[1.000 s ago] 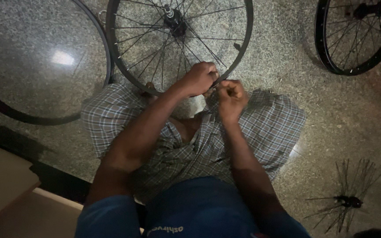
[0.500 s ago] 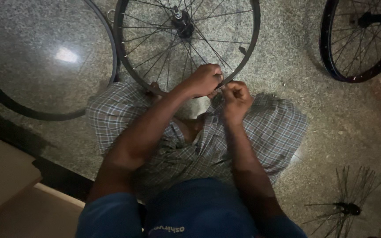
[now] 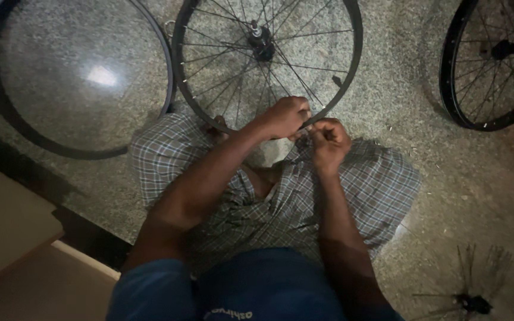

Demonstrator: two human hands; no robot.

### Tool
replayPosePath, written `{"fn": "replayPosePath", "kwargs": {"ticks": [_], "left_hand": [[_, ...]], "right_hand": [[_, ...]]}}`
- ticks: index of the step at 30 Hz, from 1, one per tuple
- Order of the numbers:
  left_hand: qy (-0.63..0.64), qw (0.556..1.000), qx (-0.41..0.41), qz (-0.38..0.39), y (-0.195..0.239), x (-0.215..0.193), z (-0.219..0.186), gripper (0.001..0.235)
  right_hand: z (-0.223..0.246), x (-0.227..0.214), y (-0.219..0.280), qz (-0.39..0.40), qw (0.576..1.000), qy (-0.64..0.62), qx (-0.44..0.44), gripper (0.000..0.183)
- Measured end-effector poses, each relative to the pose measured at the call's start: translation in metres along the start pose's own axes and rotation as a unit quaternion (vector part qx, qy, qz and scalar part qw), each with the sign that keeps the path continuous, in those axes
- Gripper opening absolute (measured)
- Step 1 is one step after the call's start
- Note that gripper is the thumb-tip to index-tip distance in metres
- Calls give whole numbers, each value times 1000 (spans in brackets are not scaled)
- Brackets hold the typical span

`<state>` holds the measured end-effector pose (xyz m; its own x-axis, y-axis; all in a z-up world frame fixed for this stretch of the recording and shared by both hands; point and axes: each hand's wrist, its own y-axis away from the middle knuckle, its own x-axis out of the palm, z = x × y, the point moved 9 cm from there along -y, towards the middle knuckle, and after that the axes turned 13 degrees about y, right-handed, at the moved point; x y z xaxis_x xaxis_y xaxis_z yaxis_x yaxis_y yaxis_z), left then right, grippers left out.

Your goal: The person sits on the floor and installs spokes into a bicycle wheel rim, threading them through the hub and securing them to the rim. They then pick up a separate rim and a hub with spokes, preparing to assemble another wheel.

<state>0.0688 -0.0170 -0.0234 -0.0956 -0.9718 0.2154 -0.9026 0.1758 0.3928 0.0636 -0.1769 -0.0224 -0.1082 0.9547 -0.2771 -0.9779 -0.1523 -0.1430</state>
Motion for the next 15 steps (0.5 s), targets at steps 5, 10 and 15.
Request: {"fn": "replayPosePath", "kwargs": {"ticks": [5,10,15], "left_hand": [[-22,1000,8,10,-6,0,3,23],[-24,996,-38,78,5,5,-6,23],[-35,992,-49,107,13,1,-11,17]], "right_hand": [[-1,-3,-3,-26,1000,-13,-5,25],[-21,11,-6,99,989,-65,90,17],[-29,11,9,78,991,-25,106,17]]}}
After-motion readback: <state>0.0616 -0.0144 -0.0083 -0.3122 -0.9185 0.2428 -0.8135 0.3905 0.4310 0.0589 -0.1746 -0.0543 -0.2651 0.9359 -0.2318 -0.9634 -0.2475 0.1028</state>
